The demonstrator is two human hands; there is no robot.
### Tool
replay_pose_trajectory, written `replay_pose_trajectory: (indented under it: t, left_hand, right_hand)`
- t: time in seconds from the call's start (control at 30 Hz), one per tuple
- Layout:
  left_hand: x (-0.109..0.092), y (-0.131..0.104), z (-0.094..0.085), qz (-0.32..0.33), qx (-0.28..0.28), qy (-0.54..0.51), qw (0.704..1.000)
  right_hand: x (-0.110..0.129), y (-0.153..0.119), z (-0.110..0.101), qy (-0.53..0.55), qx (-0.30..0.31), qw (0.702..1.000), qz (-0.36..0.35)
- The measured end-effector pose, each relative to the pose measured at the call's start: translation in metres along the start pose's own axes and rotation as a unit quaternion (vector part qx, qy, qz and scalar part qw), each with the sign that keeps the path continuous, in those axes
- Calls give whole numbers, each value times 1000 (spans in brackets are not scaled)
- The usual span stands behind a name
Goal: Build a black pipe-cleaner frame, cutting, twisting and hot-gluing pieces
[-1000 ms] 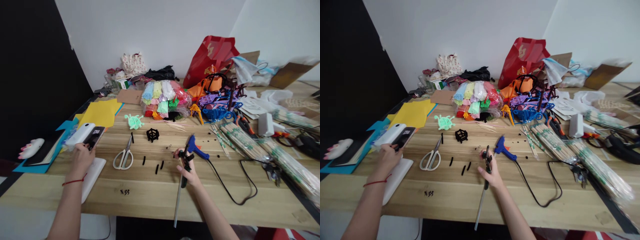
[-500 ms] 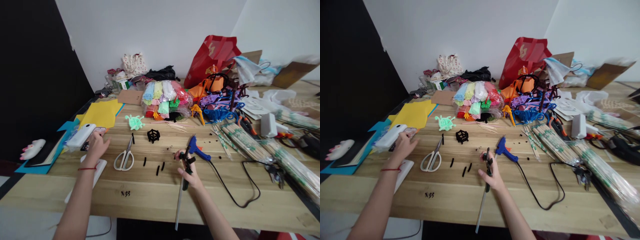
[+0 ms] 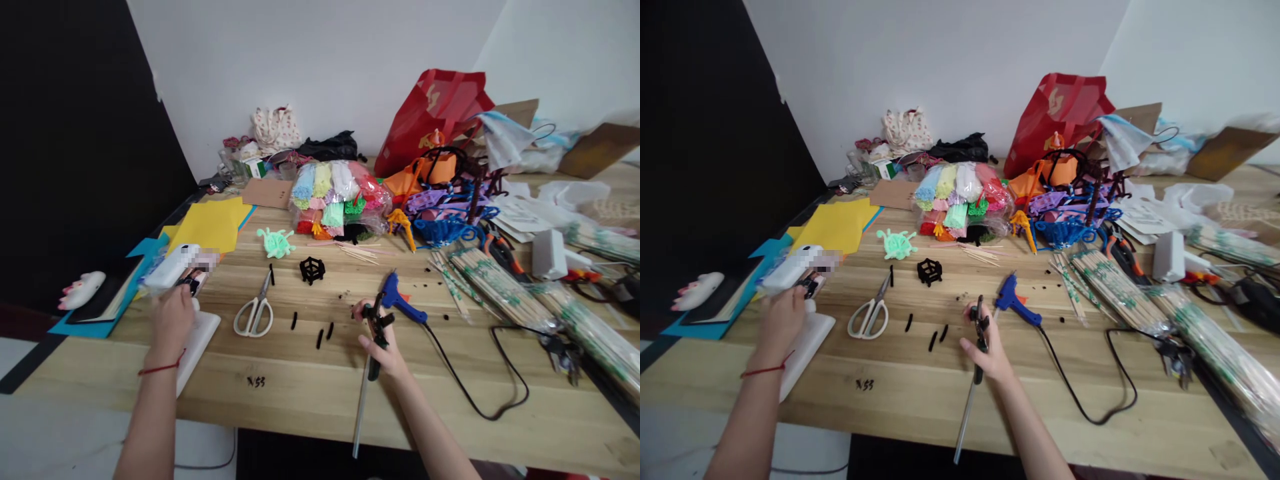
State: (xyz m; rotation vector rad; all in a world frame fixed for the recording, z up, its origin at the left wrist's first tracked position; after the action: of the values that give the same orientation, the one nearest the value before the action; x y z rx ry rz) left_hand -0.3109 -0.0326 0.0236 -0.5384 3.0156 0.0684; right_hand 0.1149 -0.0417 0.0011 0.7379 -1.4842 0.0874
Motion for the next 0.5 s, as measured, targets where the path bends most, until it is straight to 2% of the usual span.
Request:
replay_pose_trajectory:
  t: [0.17,0.37,0.5]
  left_hand:
    - [31,-4,3,-26,63,9,998]
    - [33,-4,10,-19,84,3,996]
    - [36,12,14,-48,112,-28,992]
  right_hand:
    - [1,0,1,4,4,1000,-1]
    - [2,0,0,2,6,1000,5]
    - [1,0,-1,0,1,1000,4]
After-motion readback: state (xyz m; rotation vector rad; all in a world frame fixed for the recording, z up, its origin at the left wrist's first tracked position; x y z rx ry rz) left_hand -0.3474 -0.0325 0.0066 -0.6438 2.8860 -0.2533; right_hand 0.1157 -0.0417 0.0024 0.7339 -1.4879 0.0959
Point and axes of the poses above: each hand's wrist, its own y-axis towards the middle knuckle, its own z-axis out of the palm, x = y × z, the point moved 1 cm from there along y, towards the middle knuckle, and after that the axes turned 15 degrees about x, right-handed, at the moved point
